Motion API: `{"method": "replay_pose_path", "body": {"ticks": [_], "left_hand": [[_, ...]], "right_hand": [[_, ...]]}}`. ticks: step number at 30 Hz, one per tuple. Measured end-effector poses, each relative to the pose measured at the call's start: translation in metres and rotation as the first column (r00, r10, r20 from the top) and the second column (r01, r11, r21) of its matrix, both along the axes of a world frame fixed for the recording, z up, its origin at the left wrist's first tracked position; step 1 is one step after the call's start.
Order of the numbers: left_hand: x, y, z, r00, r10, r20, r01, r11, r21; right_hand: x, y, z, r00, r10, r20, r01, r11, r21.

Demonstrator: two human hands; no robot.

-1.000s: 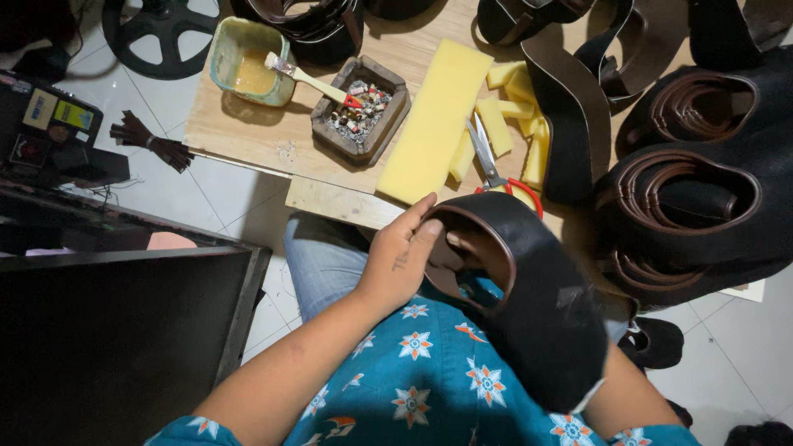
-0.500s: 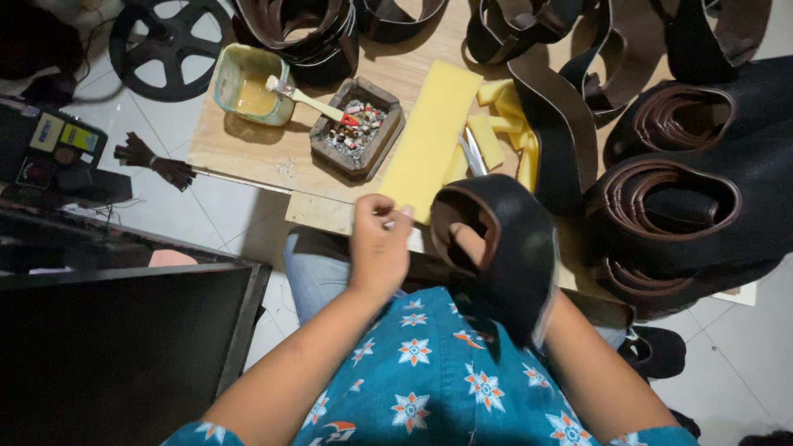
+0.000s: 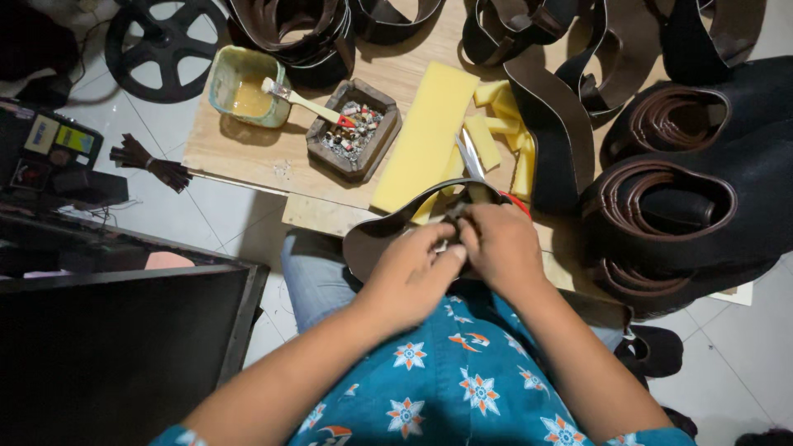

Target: The person assembles a sandal by inserting a yellow foam piece into a brown sole and pressing it into place. They then pick up another sole and repeat the insertion and pressing steps.

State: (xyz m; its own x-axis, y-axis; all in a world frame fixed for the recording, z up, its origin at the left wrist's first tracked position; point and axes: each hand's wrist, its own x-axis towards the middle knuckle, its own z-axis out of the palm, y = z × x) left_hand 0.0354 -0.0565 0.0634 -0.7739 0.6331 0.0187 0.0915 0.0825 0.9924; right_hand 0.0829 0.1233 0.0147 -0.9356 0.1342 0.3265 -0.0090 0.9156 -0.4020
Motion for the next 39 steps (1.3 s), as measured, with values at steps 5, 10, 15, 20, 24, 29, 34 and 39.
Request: {"method": "replay_pose_path", "body": {"ticks": [5,10,15,20,24,29,34,39], "left_hand": [[-0.01,0.039,-0.096,0.911,-0.037,0.411,-0.002,0.996,0.094],[-0.015,0.066,-0.121,0.74,0.284,0.61,-0.297,0.951,-0.083],[-0.018,0.073,-0.136,0.924,0.213,0.317,-0.145,0.963,-0.225],[-0.016,0.068,-0.153,0.978,0.167,-0.121,-0.167,0.986,0.011],[-0.009,0.067,-0.154,0.954,0.089,0.288,0.025,0.929,-0.37],[-0.009,0.069,-0.149,0.835,0.042,0.549,-0.067,0.997,0.025],[-0.013,0.066,-0.151,0.924,0.014,0.382,0.024,0.995,-0.093],[0.002,0.063,-0.159,0.939,-0.026,0.342,0.108,0.969,-0.224]], "right_hand": [[0.014,0.017,0.002,0.97,-0.193,-0.15,0.167,0.971,-0.171],[0.003,0.027,-0.009,0.912,-0.283,0.296,0.386,0.837,-0.389],[-0.006,0.03,-0.022,0.908,-0.195,0.37,0.317,0.898,-0.306],[-0.009,0.037,-0.032,0.882,-0.216,0.419,0.337,0.91,-0.241],[-0.011,0.036,-0.039,0.896,-0.24,0.374,0.332,0.922,-0.202],[-0.009,0.038,-0.04,0.952,-0.146,0.27,0.214,0.946,-0.243],[-0.004,0.041,-0.042,0.946,-0.097,0.31,0.175,0.956,-0.234],[-0.012,0.034,-0.051,0.941,-0.182,0.284,0.21,0.975,-0.072]]}}
